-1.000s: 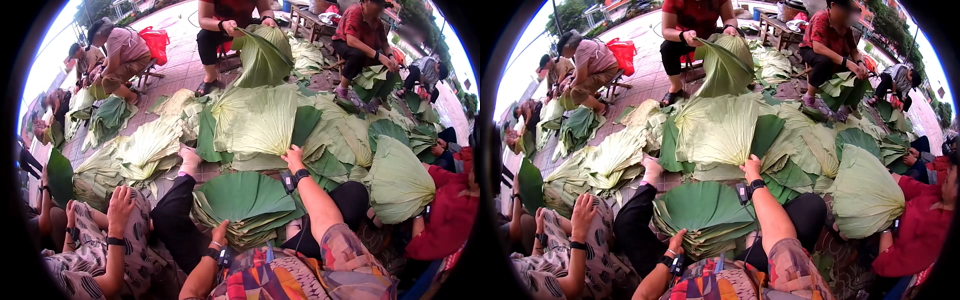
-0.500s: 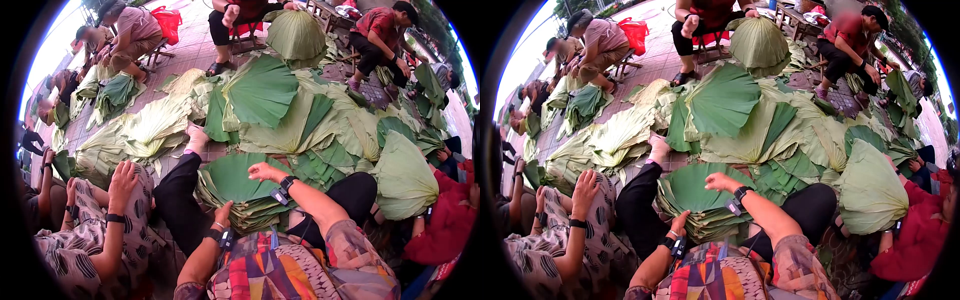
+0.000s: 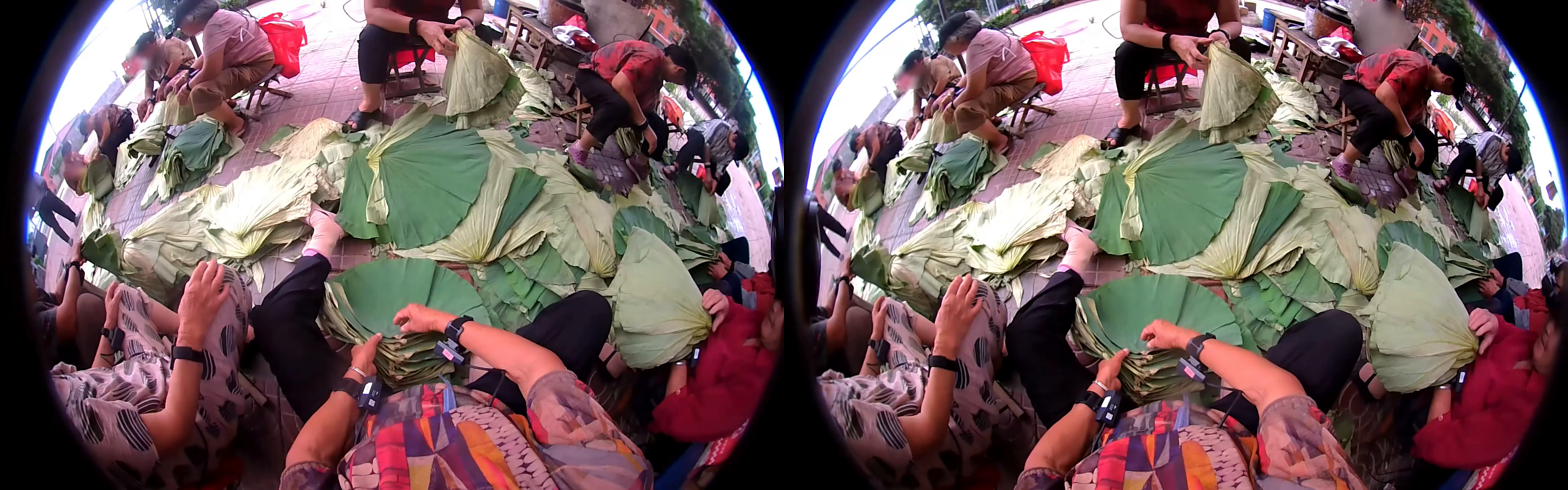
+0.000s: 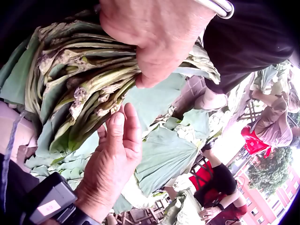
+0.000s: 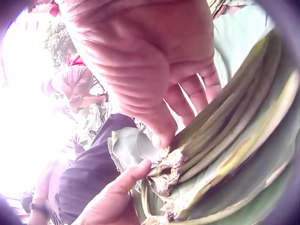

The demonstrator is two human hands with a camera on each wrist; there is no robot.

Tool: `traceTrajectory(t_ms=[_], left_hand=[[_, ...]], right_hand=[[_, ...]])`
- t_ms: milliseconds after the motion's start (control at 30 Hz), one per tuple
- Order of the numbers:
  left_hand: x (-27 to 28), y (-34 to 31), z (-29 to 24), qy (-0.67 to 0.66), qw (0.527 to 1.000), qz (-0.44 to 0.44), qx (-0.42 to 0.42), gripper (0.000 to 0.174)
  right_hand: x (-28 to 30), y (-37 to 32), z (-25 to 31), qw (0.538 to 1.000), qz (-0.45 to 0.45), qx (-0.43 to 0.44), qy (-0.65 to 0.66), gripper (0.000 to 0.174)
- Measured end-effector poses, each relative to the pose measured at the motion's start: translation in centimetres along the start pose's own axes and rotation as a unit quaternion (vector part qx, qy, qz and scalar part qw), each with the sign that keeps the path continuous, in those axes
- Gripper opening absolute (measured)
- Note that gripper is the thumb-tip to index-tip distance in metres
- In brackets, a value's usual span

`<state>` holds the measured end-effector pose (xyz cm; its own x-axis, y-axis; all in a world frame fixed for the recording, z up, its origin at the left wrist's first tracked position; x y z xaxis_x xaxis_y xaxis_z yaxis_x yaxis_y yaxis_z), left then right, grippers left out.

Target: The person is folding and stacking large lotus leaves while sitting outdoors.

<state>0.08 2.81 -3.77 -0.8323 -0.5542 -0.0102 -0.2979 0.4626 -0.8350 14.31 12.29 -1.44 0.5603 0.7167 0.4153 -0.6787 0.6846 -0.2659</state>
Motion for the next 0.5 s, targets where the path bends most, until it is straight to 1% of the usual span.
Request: traceTrajectory(t_ms=[100, 167, 233, 267, 300, 367, 400, 433, 500], left_hand=[[0.0, 0.9, 0.6, -0.016, 1.0, 0.006, 0.001, 0.034], [0.1, 1.8, 1.1, -0.018, 1.0, 0.019, 0.006, 0.035], [0.4, 2.5, 1.5, -0.019, 0.999, 0.018, 0.021, 0.037], [0.7, 3.0, 1.6, 0.004, 1.0, -0.005, 0.003, 0.04], [0.8, 3.4, 1.6, 0.005, 1.0, -0.008, 0.003, 0.04], [0.9, 4.0, 2.2, 0.005, 0.999, -0.003, 0.032, 0.041], [0.9, 3.6, 2.0, 0.0, 1.0, 0.003, 0.031, 0.041], [0.8, 3.3, 1.9, 0.0, 0.999, 0.003, 0.032, 0.041], [0.8, 2.9, 1.6, 0.017, 0.999, -0.022, 0.019, 0.041]], right_hand=[[-0.6, -0.3, 1.8, 1.0, 0.001, -0.003, 0.013, 0.037], [-0.9, -0.6, 2.7, 1.0, -0.012, 0.014, 0.015, 0.038], [-1.5, -0.1, 2.1, 0.997, -0.023, 0.013, -0.076, 0.04], [-1.8, -0.1, 1.7, 0.997, -0.017, 0.01, -0.076, 0.038], [-2.0, 0.0, 1.4, 0.997, -0.017, 0.012, -0.074, 0.038], [-2.2, 0.0, 1.0, 0.989, -0.035, 0.037, -0.141, 0.031], [-2.2, -0.1, 1.4, 0.98, -0.039, 0.08, -0.177, 0.02], [-2.2, -0.2, 1.5, 0.98, -0.038, 0.08, -0.177, 0.02], [-1.9, -0.4, 1.8, 0.963, -0.069, 0.085, -0.248, 0.014]])
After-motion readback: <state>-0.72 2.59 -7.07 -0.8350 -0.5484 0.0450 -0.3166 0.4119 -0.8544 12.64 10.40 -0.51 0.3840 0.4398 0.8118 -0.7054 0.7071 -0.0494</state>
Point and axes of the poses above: each hand's wrist, its own y-axis towards the middle knuckle, its own x-axis out of the back of the hand, z = x × y, the point moved 5 cm from there along y, towards the middle knuckle, and after that the axes turned 7 degrees about -z, right-handed, at the moved point
